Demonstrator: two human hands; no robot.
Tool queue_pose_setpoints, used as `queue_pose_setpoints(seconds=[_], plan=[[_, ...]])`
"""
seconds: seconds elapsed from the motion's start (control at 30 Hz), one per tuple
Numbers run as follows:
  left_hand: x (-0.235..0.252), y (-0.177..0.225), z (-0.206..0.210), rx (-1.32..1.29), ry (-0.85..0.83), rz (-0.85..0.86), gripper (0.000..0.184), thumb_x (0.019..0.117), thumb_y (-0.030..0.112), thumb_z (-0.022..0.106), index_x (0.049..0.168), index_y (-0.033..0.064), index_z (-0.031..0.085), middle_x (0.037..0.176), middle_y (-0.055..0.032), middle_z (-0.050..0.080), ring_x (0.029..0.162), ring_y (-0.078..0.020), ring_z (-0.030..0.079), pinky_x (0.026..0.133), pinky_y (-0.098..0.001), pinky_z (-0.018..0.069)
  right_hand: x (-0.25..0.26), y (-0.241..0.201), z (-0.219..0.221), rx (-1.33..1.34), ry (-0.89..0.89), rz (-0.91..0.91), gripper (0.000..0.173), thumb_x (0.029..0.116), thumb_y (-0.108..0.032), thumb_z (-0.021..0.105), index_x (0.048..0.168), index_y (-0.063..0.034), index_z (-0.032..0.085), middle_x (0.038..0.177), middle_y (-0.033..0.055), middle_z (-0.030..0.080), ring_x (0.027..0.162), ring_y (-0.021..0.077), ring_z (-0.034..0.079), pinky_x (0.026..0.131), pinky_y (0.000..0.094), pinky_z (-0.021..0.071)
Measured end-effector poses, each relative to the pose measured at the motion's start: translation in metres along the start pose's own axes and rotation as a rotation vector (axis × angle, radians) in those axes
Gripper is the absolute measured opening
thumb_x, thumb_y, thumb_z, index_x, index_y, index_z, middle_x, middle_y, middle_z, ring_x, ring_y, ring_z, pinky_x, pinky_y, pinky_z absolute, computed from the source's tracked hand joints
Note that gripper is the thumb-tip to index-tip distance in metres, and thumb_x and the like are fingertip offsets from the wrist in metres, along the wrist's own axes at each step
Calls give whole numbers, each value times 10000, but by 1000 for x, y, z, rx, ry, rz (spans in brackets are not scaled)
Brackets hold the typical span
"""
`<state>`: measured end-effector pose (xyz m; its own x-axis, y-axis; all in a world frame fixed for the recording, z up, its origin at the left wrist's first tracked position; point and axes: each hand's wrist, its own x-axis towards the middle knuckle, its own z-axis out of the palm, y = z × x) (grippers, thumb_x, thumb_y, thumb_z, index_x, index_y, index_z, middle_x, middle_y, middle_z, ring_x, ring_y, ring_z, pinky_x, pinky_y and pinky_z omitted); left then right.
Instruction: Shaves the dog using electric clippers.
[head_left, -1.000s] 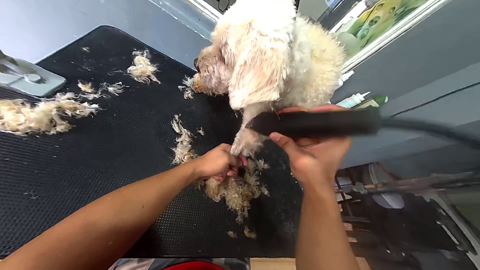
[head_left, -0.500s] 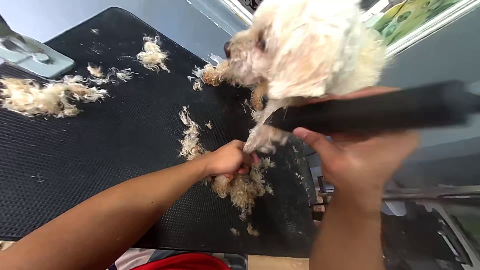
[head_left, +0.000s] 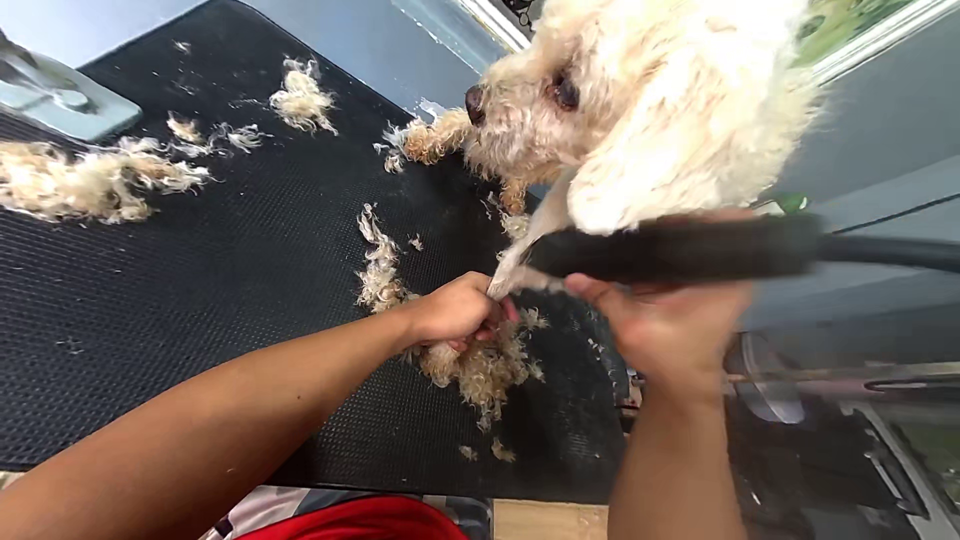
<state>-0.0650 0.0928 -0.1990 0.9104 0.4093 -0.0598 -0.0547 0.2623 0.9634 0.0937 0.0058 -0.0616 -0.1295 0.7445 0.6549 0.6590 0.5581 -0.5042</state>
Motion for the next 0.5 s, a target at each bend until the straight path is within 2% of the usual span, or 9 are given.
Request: queue_pose_setpoints(seconds=[0.07, 0.1, 0.17, 0.23, 0.27, 0.3, 0.4, 0.43, 0.5], plan=[[0, 0, 0, 30, 11, -29, 224, 1074, 123, 443, 1124, 57, 651, 659, -60, 580, 428, -109, 457, 377, -233, 344, -1, -3, 0, 2, -35, 105, 744, 633, 62, 890, 1258, -95, 518, 1150, 5, 708, 1053, 185, 722, 892, 390, 659], [0, 1, 1, 36, 11, -41, 229, 1076, 124, 440, 1128, 60, 654, 662, -58, 583, 430, -107, 457, 380, -232, 345, 0, -7, -2, 30, -22, 61, 736, 641, 51, 900, 1256, -92, 521, 1147, 11, 710, 1045, 195, 723, 895, 397, 658], [-1, 5, 5, 6, 1, -42, 225, 1075, 121, 444, 1125, 62, 655, 651, -56, 581, 416, -96, 445, 371, -220, 332, 5, -13, -7, 73, 71, -154, 701, 674, -9, 925, 1251, -79, 533, 1155, 40, 709, 1062, 229, 712, 939, 430, 632], [-2, 5, 6, -39, -23, -21, 211, 1070, 109, 448, 1119, 61, 647, 626, -49, 564, 403, -85, 428, 364, -210, 319, 8, -12, -5, 83, 155, -298, 675, 710, -30, 913, 1246, -103, 510, 1168, 47, 690, 1090, 248, 692, 977, 465, 597], [-2, 4, 6, -60, -39, -9, 203, 1068, 106, 450, 1115, 57, 641, 617, -47, 558, 398, -82, 423, 362, -208, 323, 6, -9, -4, 74, 157, -274, 676, 716, -30, 909, 1246, -115, 497, 1169, 31, 688, 1091, 229, 691, 976, 445, 598], [-3, 2, 5, -75, -56, 2, 204, 1064, 104, 443, 1114, 54, 634, 617, -43, 549, 396, -80, 412, 362, -208, 325, 1, -5, -2, 58, 126, -169, 691, 708, -14, 909, 1246, -115, 486, 1157, 7, 689, 1075, 193, 697, 958, 404, 613], [-3, -1, 4, -55, -73, -11, 215, 1061, 94, 433, 1139, 39, 626, 616, -47, 542, 395, -87, 404, 367, -219, 337, -7, -6, 0, -41, 26, 287, 731, 663, 52, 880, 1282, -71, 509, 1118, 20, 732, 1010, 175, 745, 866, 376, 670], [-4, -1, 4, -31, -74, -17, 221, 1061, 92, 432, 1145, 39, 630, 621, -52, 554, 396, -89, 414, 369, -221, 339, -6, -8, -1, -41, 11, 318, 739, 667, 40, 878, 1294, -74, 503, 1123, 16, 729, 1010, 173, 743, 865, 378, 669], [-5, 1, 7, -20, -85, -10, 241, 1064, 83, 420, 1152, 40, 640, 632, -50, 576, 395, -80, 417, 367, -213, 332, -8, -12, -4, -3, 80, 194, 745, 658, 18, 902, 1288, -80, 517, 1129, -2, 731, 1023, 172, 737, 883, 385, 663]])
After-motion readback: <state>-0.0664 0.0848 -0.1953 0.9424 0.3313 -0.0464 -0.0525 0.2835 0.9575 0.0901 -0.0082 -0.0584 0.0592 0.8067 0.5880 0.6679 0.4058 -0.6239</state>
